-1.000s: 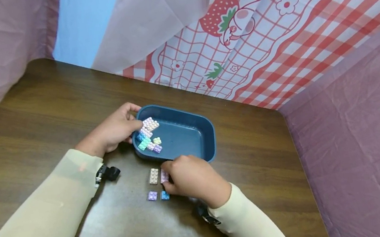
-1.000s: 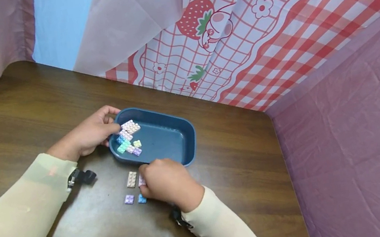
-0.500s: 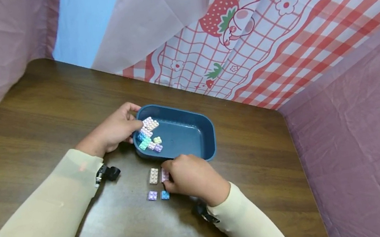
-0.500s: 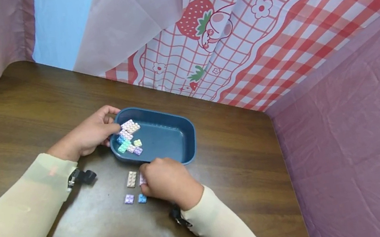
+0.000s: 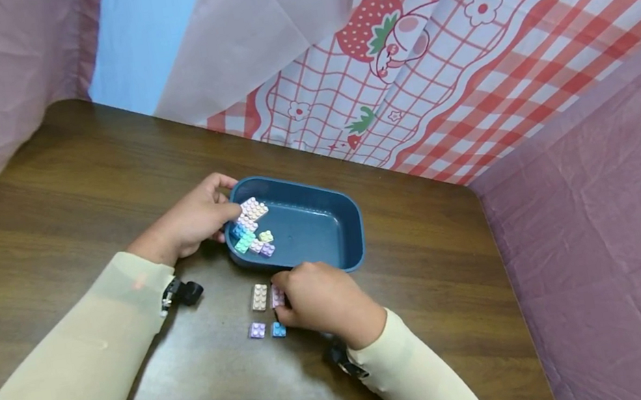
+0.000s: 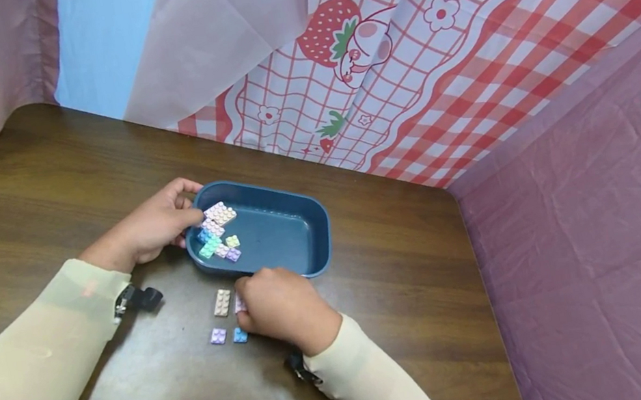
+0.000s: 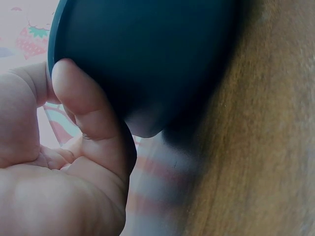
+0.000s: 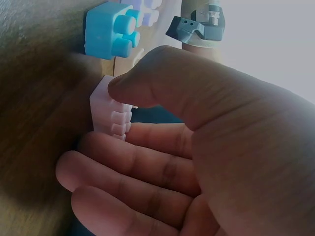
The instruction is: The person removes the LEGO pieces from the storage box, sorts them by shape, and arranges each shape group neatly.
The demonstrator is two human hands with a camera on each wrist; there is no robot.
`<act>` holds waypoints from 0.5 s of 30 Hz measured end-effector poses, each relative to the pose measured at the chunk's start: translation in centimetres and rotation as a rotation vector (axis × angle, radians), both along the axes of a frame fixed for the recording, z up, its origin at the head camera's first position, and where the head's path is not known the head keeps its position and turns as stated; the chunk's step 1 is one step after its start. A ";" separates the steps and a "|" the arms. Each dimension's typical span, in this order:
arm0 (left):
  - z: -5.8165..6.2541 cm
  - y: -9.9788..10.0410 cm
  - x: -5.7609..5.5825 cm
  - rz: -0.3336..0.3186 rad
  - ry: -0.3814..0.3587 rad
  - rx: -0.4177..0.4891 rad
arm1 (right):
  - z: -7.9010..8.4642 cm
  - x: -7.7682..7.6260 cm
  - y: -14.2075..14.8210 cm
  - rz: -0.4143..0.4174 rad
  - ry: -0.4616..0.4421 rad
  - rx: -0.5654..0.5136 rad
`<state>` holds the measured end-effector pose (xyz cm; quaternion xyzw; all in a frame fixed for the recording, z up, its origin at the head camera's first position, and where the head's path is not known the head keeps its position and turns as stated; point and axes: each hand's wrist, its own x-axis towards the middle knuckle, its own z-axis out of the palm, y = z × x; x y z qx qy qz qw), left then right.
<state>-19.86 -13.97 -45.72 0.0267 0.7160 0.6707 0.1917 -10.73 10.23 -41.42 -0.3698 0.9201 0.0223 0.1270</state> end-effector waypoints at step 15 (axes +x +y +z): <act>0.3 -0.1 0.0 0.005 0.000 0.008 | 0.1 0.1 0.0 -0.022 -0.039 -0.003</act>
